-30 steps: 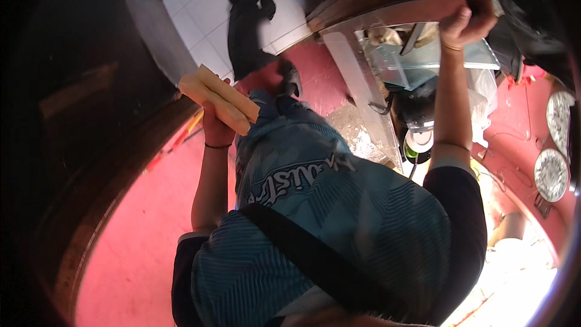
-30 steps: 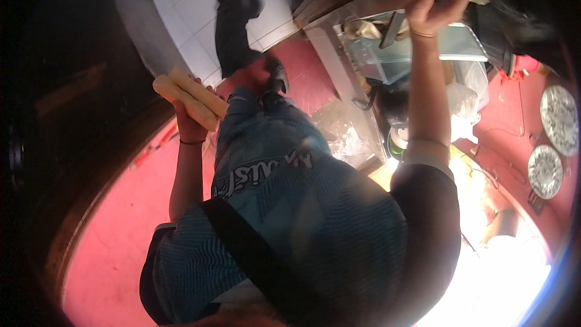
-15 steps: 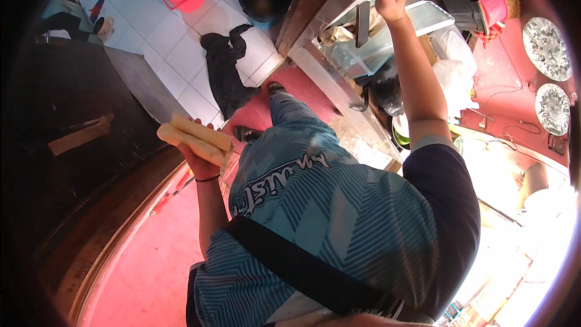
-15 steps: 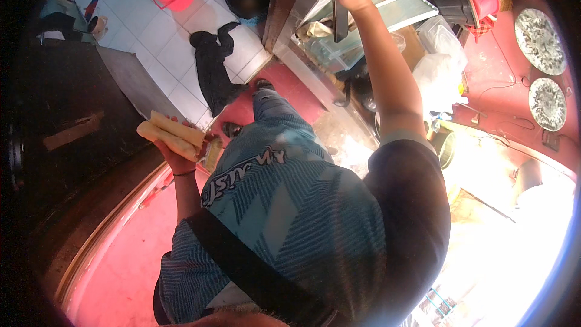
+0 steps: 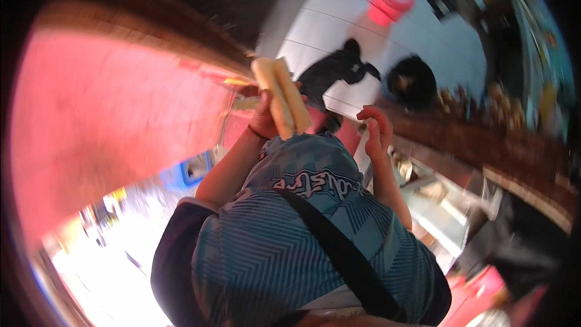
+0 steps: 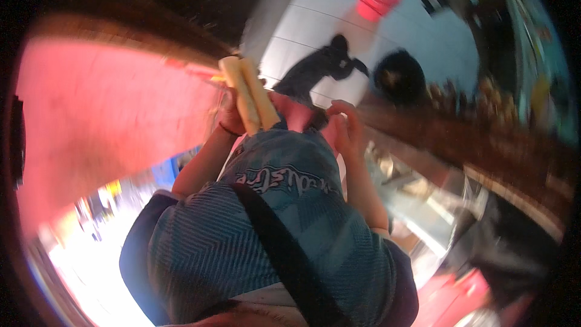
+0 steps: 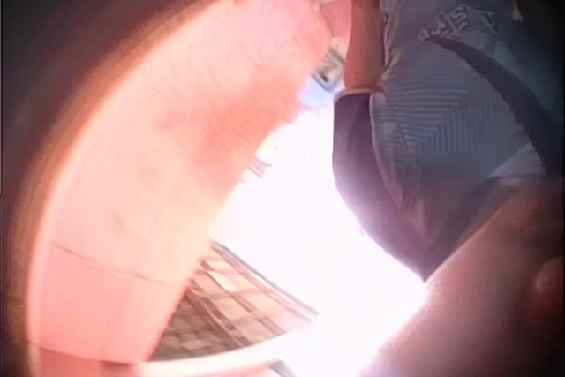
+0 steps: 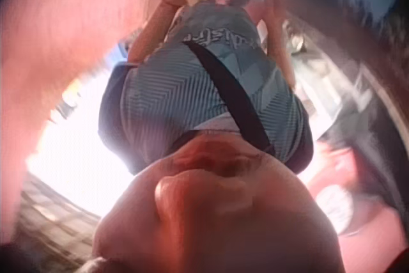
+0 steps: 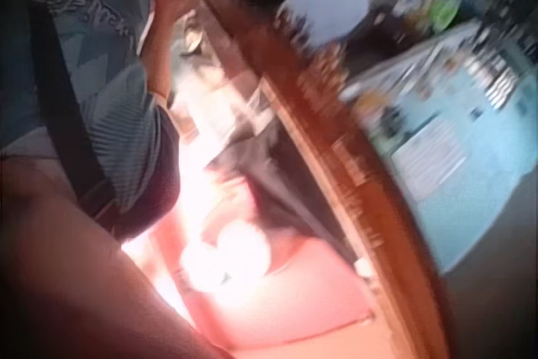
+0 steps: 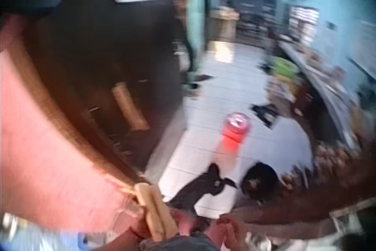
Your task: The person assembles tacos by placing fillings and sauces onto tortillas, folding them, and arranging them on a plate. They handle tortillas, sauces, and fillings by hand, then carry the finished tacos to a griddle.
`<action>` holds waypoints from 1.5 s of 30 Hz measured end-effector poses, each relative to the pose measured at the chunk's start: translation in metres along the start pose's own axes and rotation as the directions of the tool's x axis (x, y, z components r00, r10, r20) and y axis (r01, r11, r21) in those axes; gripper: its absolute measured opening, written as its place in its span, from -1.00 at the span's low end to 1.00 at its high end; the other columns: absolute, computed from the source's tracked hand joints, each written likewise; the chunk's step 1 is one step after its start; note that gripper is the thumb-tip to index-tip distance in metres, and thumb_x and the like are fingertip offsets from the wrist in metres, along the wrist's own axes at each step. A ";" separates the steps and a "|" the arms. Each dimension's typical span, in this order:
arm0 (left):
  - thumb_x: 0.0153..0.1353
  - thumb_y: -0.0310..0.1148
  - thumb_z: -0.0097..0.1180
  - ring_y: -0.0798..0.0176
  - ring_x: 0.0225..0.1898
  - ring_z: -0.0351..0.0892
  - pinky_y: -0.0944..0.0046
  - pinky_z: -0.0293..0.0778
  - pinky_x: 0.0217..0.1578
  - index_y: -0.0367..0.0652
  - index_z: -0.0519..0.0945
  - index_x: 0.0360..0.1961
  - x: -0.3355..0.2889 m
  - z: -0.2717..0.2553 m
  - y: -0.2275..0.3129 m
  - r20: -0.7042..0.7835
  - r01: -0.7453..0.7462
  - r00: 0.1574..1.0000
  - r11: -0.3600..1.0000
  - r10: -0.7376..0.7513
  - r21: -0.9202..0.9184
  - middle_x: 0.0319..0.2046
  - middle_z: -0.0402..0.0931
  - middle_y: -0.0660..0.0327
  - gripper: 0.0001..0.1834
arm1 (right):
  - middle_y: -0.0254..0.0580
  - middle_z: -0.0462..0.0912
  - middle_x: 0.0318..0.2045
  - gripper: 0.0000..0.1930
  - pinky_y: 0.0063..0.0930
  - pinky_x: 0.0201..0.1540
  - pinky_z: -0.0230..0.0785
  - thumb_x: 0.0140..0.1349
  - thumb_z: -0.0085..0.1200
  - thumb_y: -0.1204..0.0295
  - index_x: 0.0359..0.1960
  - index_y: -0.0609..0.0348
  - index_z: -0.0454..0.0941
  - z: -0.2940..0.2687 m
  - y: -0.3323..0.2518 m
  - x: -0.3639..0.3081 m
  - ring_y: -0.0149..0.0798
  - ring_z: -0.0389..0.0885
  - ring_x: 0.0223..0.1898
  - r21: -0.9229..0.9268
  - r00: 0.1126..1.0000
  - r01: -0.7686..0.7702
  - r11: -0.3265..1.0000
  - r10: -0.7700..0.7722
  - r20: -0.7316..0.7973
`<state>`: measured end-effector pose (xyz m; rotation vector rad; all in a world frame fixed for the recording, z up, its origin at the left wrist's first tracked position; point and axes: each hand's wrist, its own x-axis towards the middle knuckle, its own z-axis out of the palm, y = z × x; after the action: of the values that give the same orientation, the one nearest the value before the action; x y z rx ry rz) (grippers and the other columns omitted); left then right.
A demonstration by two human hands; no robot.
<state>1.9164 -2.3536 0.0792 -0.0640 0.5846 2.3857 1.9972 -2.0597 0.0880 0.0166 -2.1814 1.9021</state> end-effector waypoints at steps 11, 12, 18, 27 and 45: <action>0.09 0.30 0.19 0.05 0.14 0.47 -0.06 0.46 0.12 -0.13 0.24 0.33 -0.193 -0.008 -0.040 -0.452 -0.601 0.704 0.799 0.548 0.034 0.08 0.45 0.00 -0.05 | -0.18 0.62 -0.33 -0.60 -0.43 -0.15 0.43 0.49 -0.26 0.21 -0.07 0.31 0.52 0.144 0.039 0.090 -0.33 0.57 -0.31 0.000 0.709 0.006 1.000 -0.005 0.705; 0.10 0.29 0.18 0.05 0.14 0.47 -0.07 0.45 0.12 -0.13 0.24 0.33 -0.212 -0.015 -0.048 -0.502 -0.662 0.639 0.749 0.583 0.027 0.08 0.46 0.00 -0.06 | -0.18 0.62 -0.33 -0.61 -0.44 -0.15 0.43 0.49 -0.25 0.22 -0.06 0.31 0.51 0.161 0.038 0.090 -0.33 0.57 -0.32 -0.010 0.661 0.005 1.000 0.004 0.751; 0.18 0.26 0.11 -0.02 0.07 0.52 -0.13 0.43 0.11 -0.07 0.24 0.32 -0.306 -0.032 -0.088 -0.571 -0.886 0.383 0.463 0.726 -0.006 0.05 0.48 0.05 -0.15 | -0.18 0.62 -0.33 -0.63 -0.47 -0.17 0.42 0.50 -0.24 0.23 -0.05 0.29 0.49 0.250 0.023 0.072 -0.36 0.57 -0.34 -0.022 0.449 -0.014 1.000 0.026 0.893; 0.12 0.29 0.17 -0.07 0.12 0.47 -0.20 0.40 0.14 -0.05 0.19 0.35 -0.469 -0.079 -0.074 -0.607 -0.983 0.033 0.136 0.794 0.124 0.10 0.43 -0.03 -0.07 | -0.12 0.53 0.02 -0.41 -0.22 -0.03 0.42 0.40 -0.20 -0.09 0.15 0.21 0.32 0.525 0.015 -0.036 -0.22 0.52 -0.04 -0.294 0.322 -0.606 0.739 0.565 0.759; 0.16 0.21 0.18 0.00 0.21 0.38 -0.18 0.32 0.23 0.07 0.12 0.40 -0.782 -0.197 -0.094 -0.665 -0.748 -0.661 -0.377 0.347 0.547 0.25 0.31 0.24 -0.10 | -0.07 0.53 0.01 -0.38 -0.19 -0.05 0.42 0.35 -0.11 -0.06 0.19 0.23 0.33 0.926 0.067 -0.215 -0.16 0.53 -0.05 -0.305 0.358 -0.870 0.387 0.922 0.148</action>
<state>2.5586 -2.8457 0.0180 -2.1068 0.2479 4.2460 2.0303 -2.9877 -0.1284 -1.3307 -2.8890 2.2405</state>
